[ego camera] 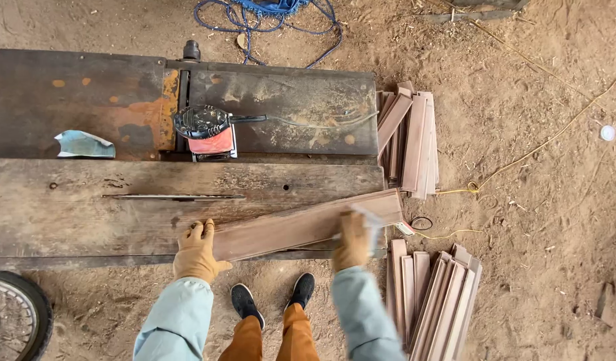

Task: Sanding a long piece of wood by hand and then with an electric orbital sander.

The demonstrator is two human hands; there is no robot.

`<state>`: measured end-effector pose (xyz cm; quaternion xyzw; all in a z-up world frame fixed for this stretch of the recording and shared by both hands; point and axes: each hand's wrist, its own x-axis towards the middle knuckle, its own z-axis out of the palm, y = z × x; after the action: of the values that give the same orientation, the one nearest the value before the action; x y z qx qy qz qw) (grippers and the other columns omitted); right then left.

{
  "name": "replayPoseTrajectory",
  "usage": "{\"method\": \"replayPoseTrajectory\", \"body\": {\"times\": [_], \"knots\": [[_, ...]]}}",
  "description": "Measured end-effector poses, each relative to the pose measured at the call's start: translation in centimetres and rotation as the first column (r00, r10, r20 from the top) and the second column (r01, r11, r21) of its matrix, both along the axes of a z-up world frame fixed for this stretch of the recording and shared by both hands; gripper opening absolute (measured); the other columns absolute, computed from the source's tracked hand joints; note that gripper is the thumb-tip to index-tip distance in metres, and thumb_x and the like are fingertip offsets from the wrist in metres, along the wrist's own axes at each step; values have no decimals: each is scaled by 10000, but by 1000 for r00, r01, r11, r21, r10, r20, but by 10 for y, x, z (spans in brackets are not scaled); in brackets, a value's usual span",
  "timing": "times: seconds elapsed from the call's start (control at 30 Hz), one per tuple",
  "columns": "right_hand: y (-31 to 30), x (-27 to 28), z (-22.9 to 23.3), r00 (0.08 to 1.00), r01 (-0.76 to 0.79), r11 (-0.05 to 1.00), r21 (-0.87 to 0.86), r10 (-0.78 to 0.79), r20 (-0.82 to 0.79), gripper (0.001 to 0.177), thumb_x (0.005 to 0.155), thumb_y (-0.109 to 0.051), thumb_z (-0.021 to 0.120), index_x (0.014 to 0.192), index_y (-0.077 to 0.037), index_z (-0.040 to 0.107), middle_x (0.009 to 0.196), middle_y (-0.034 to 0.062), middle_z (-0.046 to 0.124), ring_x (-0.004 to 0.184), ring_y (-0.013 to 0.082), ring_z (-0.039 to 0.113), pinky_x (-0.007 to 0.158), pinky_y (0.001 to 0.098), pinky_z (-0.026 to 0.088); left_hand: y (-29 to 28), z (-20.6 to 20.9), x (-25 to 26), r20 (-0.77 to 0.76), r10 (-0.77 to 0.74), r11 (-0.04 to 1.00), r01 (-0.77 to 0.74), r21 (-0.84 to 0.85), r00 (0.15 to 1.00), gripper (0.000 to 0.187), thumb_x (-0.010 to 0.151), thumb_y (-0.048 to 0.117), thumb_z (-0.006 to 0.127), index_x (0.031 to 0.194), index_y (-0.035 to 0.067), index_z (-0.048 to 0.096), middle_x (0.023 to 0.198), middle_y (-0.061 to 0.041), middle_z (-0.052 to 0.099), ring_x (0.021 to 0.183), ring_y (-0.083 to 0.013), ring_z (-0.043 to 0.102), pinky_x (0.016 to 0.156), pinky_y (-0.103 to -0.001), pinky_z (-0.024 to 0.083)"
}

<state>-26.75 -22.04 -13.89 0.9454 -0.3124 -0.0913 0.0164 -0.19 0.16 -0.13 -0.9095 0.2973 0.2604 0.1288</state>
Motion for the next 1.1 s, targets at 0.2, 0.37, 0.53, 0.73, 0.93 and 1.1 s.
{"method": "replayPoseTrajectory", "body": {"times": [0.2, 0.37, 0.53, 0.73, 0.93, 1.1], "knots": [[76, 28, -12, 944, -225, 919, 323, 124, 305, 642, 964, -26, 389, 1559, -235, 266, 1724, 10, 149, 1578, 244, 91, 1281, 480, 54, -2, 6, -1, -15, -2, 1000, 2, 16, 1000, 1340, 561, 607, 951, 1611, 177, 238, 1618, -71, 314, 1449, -332, 318, 1193, -348, 395], [-98, -62, 15, 885, 248, 953, 176, -297, 360, 667, 879, 58, 593, 1469, -246, 522, 1591, 39, 454, 1505, 230, 357, 1250, 494, 223, -3, 2, 0, -15, 21, 999, -20, 26, 1000, 1341, 561, 626, 946, 1608, 196, 228, 1638, -66, 291, 1463, -331, 303, 1191, -343, 404], [-42, -50, 20, 883, 251, 961, 114, -276, 380, 581, 923, 32, 548, 1459, -191, 557, 1564, 68, 501, 1506, 255, 360, 1241, 465, 287, -12, 19, -3, -27, 41, 997, -39, 60, 999, 1346, 582, 628, 935, 1622, 202, 194, 1645, -59, 277, 1497, -318, 269, 1183, -332, 414], [-73, -68, 20, 980, 108, 972, -210, -69, 186, 641, 865, 30, 524, 1463, -199, 550, 1549, 45, 518, 1446, 233, 379, 1189, 419, 297, -10, 16, 1, -28, 28, 998, -27, 53, 999, 1344, 590, 628, 934, 1623, 199, 188, 1644, -65, 269, 1479, -330, 287, 1195, -337, 402], [-44, 35, 114, 956, 291, 942, 169, -293, -12, 406, 1036, -11, 453, 1435, -32, 523, 1386, 146, 624, 1331, 274, 527, 1161, 439, 426, -8, 14, -1, -42, 39, 998, -37, 46, 998, 1361, 577, 620, 942, 1623, 204, 176, 1647, -59, 273, 1489, -332, 285, 1196, -340, 401], [-39, -1, 65, 937, -275, 961, 36, 277, -211, 898, 759, 191, 594, 1478, -326, 441, 1600, -38, 436, 1445, 222, 415, 1195, 429, 284, -5, 6, 3, -33, -13, 999, 15, 35, 999, 1370, 587, 648, 934, 1615, 160, 171, 1630, -103, 276, 1476, -340, 287, 1232, -359, 337]]}}
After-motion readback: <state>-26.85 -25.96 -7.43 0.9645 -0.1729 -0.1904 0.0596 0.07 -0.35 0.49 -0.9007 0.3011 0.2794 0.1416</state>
